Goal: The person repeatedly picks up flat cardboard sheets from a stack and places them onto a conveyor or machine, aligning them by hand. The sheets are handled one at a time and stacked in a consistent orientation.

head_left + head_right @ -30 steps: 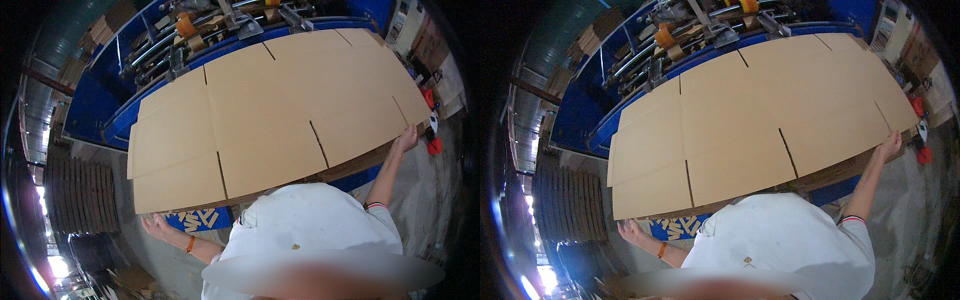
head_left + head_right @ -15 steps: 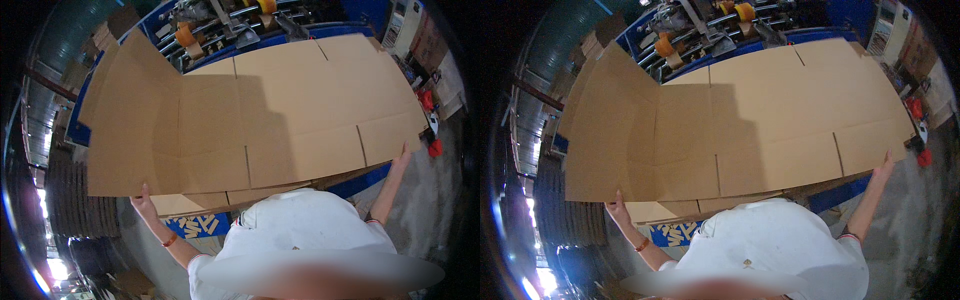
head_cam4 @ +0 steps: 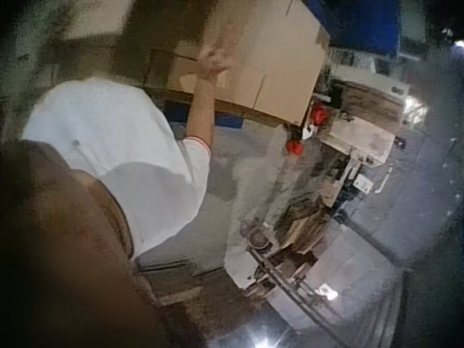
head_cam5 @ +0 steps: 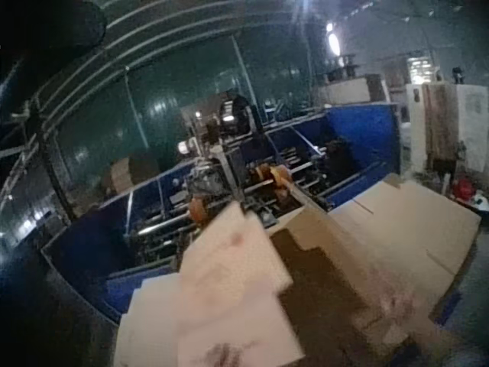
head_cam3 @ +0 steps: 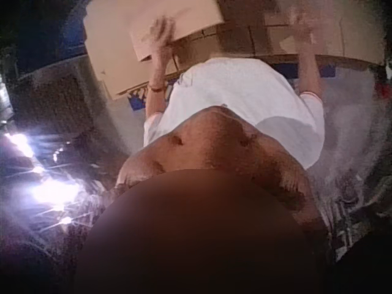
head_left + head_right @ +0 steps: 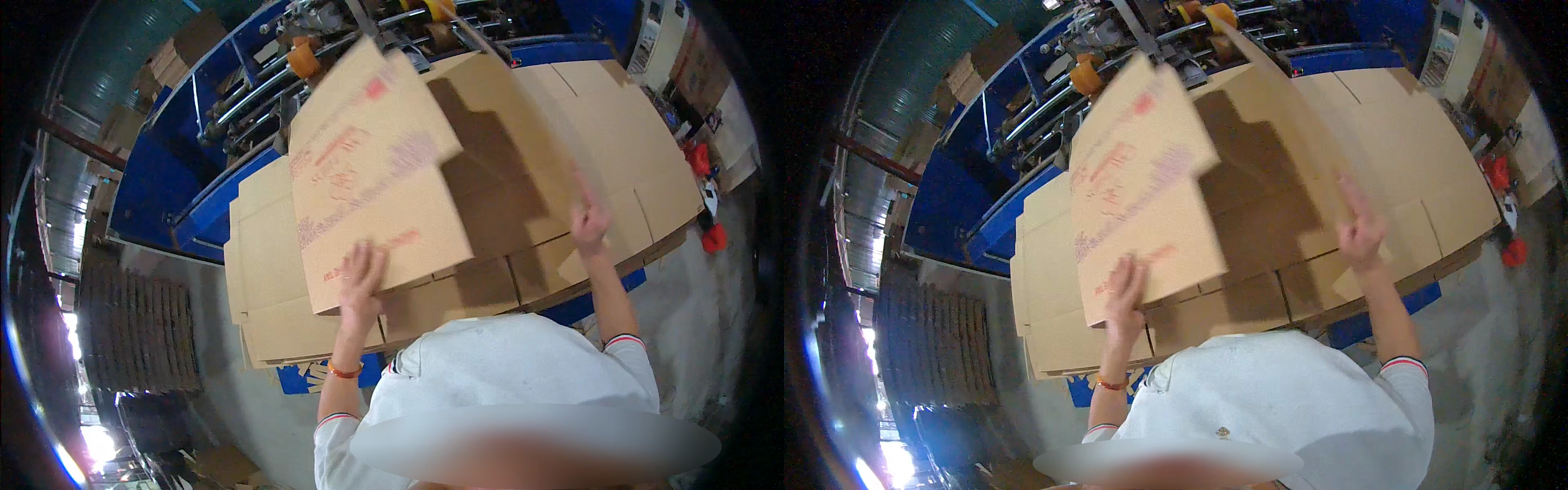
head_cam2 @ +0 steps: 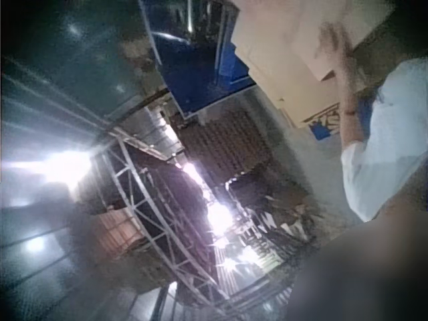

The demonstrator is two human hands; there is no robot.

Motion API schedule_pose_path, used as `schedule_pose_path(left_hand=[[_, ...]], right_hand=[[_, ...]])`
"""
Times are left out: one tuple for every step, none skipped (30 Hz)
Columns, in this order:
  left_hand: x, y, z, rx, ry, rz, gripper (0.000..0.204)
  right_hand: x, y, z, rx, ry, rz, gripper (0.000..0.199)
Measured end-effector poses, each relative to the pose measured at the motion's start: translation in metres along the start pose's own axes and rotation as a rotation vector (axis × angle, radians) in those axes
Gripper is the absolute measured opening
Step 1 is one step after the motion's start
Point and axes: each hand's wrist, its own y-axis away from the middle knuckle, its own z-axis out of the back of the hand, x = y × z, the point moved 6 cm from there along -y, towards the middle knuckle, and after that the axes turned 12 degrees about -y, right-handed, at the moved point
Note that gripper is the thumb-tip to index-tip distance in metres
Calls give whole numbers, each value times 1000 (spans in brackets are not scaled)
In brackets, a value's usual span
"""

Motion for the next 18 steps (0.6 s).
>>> schedule_pose_path(left_hand=[[-8,0,-22,228,-108,-45,79],[-12,-2,-28,224,-111,-64,80],[-15,-1,-35,260,-125,-93,81],[-16,-1,-41,288,-153,-123,81],[-14,0,-46,312,-170,-131,81],[-12,-1,-49,314,-144,-139,83],[-8,-3,-50,288,-142,-142,85],[-2,-6,-56,344,-172,-117,87],[1,-12,-54,262,-136,-136,87],[6,-19,-56,255,-132,-124,87],[11,-27,-59,243,-120,-121,86],[17,-36,-61,235,-163,-135,86],[19,-39,-64,216,-200,-162,85],[22,-46,-67,225,-245,-187,85],[26,-48,-69,178,-264,-157,84],[28,-51,-74,221,-235,-174,82],[29,-49,-81,229,-233,-173,80],[29,-48,-89,290,-237,-163,79]], right_hand=[[0,9,-18,201,118,36,50],[4,21,-35,371,222,145,55],[3,37,-54,560,249,156,55],[0,54,-72,788,289,145,55],[0,58,-73,751,295,150,55],[-2,63,-78,778,316,145,54],[-4,63,-81,763,322,143,53],[-6,61,-86,771,344,156,53],[-9,56,-89,745,346,164,53],[-13,50,-93,724,348,181,53],[-18,43,-98,704,356,187,52],[-23,36,-105,689,363,198,52],[-21,36,-106,631,350,290,51],[-33,32,-113,667,412,246,50],[-40,33,-119,669,445,277,49],[-52,30,-124,710,517,240,49],[-53,38,-125,618,474,312,48],[-57,43,-123,572,461,303,48]])
